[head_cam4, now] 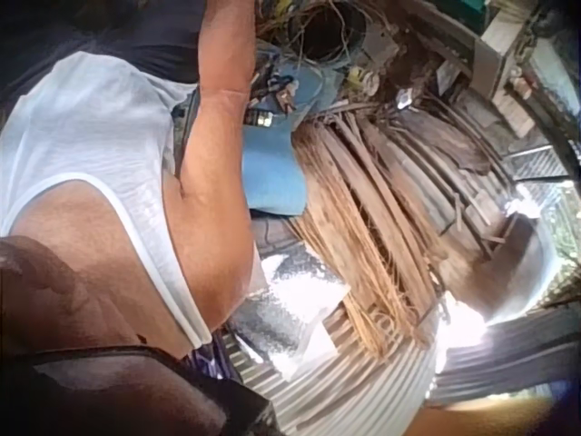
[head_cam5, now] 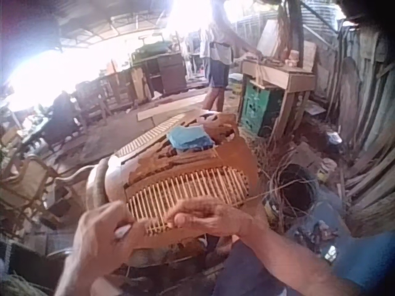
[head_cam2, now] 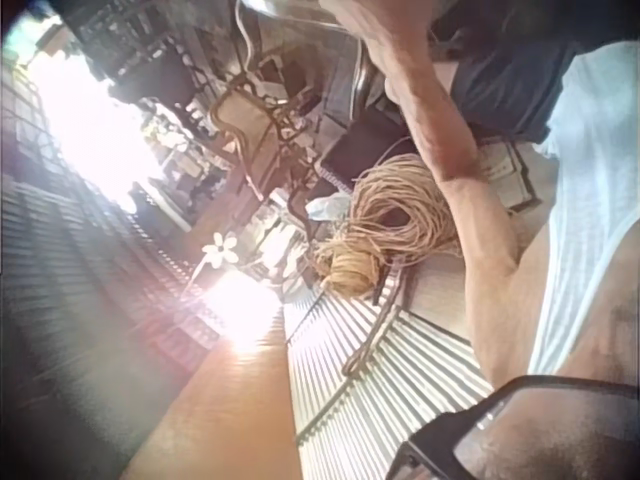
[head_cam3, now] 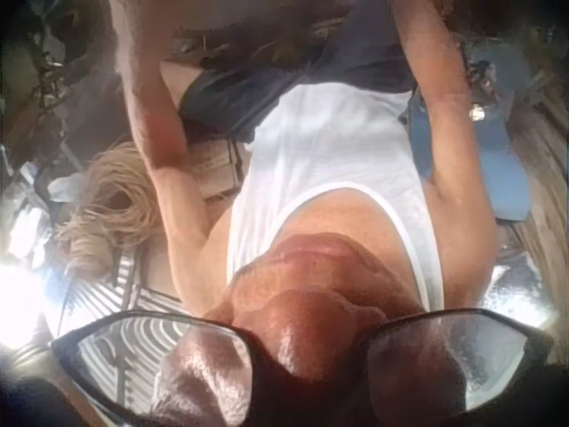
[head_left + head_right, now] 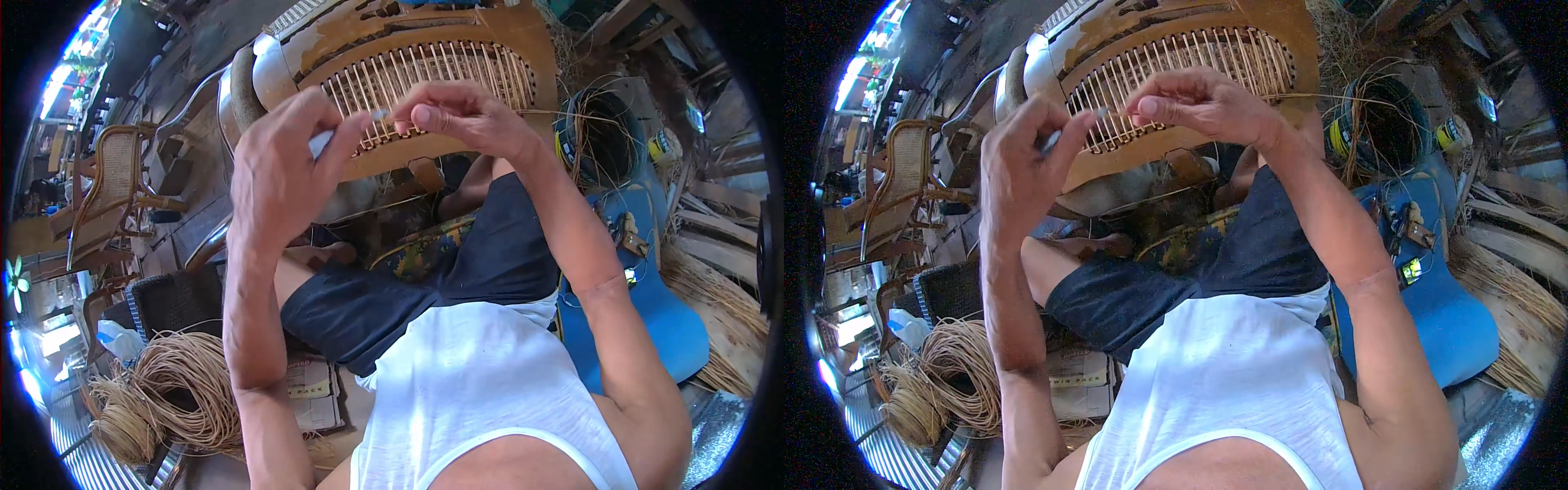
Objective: The person weaves rattan strips into a chair back, using a small tool to guide the strips and cutting them with scissors.
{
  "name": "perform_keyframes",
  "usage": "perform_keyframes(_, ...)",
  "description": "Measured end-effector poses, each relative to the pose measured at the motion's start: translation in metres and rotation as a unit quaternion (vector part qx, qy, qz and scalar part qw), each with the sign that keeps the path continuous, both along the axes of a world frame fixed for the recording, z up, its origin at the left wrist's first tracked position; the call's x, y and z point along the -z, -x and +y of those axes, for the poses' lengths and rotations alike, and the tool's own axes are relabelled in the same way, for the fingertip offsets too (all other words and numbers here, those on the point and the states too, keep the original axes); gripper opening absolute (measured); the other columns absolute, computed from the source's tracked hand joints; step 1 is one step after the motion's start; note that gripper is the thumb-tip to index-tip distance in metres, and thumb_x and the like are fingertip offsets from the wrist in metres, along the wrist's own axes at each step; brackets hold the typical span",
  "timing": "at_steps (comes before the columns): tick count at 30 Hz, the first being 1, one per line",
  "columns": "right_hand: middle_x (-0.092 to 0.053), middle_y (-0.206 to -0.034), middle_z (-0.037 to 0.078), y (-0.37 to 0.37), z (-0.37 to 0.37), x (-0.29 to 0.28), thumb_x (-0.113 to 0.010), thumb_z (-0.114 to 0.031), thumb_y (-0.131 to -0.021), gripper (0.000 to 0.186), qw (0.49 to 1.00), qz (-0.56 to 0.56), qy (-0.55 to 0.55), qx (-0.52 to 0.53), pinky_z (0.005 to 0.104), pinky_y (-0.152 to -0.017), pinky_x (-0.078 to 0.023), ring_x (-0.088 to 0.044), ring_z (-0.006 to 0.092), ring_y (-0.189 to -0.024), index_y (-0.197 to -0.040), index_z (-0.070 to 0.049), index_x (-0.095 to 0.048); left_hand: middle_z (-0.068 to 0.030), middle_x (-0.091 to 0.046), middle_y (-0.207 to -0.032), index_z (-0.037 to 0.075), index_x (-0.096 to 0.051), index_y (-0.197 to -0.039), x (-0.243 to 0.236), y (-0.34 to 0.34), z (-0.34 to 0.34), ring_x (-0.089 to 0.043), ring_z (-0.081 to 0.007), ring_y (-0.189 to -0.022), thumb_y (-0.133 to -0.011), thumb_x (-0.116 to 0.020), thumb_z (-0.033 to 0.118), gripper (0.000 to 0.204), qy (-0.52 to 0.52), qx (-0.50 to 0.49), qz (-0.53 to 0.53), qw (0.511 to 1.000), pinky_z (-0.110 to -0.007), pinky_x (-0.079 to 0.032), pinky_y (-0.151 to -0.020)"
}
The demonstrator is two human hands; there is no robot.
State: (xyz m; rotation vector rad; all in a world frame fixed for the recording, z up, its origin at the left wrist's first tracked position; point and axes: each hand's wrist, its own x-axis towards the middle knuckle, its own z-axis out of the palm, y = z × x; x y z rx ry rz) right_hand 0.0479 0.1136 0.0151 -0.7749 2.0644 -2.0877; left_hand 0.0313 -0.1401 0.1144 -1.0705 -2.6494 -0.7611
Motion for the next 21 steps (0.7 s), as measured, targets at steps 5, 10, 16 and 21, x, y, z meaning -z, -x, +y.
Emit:
perform_keyframes(5,-0.073,-0.096,0.000,-0.003,0.014,0.017,-0.075,-0.023,-0.098,0.016,0.975,-0.016,-0.011,0.221,0.0307,-0.081,-0.057,-0.067,0.0109,-0.090,-0.103,-0.008,-0.077,-0.0149,-0.069,-0.087,0.001,-0.067,-0.099,0.036,0.028,0.024,-0.068,-0.0342,-0.076,-0.097,-0.071,0.024,0.023,-0.053,-0.030,-0.126,0.990,-0.042,-0.051,-0.069)
perform_keyframes(10,-0.071,-0.092,0.006,-0.005,0.024,0.050,-0.071,-0.017,-0.099,0.014,0.913,0.057,-0.154,0.372,0.0326,-0.077,-0.055,-0.068,0.0143,-0.086,-0.103,-0.005,-0.076,-0.0151,-0.073,-0.095,0.003,-0.070,-0.107,0.092,0.040,0.039,-0.071,-0.0284,-0.086,-0.099,-0.068,0.020,0.019,0.020,0.026,-0.063,0.997,-0.042,-0.055,-0.078)
perform_keyframes(16,-0.070,-0.092,0.006,-0.004,0.029,0.059,-0.071,-0.018,-0.098,0.014,0.902,0.069,-0.178,0.388,0.0321,-0.073,-0.054,-0.067,0.0166,-0.082,-0.102,-0.005,-0.075,-0.0140,-0.072,-0.096,0.005,-0.072,-0.105,0.102,0.045,0.047,-0.069,-0.0331,-0.094,-0.093,-0.073,0.014,0.015,0.052,0.065,-0.025,0.996,-0.044,-0.054,-0.085)
perform_keyframes(21,-0.069,-0.091,0.006,-0.003,0.033,0.062,-0.071,-0.018,-0.098,0.014,0.908,0.090,-0.165,0.374,0.0324,-0.073,-0.054,-0.067,0.0174,-0.081,-0.101,-0.005,-0.075,-0.0135,-0.072,-0.096,0.004,-0.073,-0.104,0.090,0.046,0.054,-0.069,-0.0331,-0.094,-0.089,-0.074,0.011,0.016,0.123,0.095,0.020,0.988,-0.045,-0.054,-0.085)
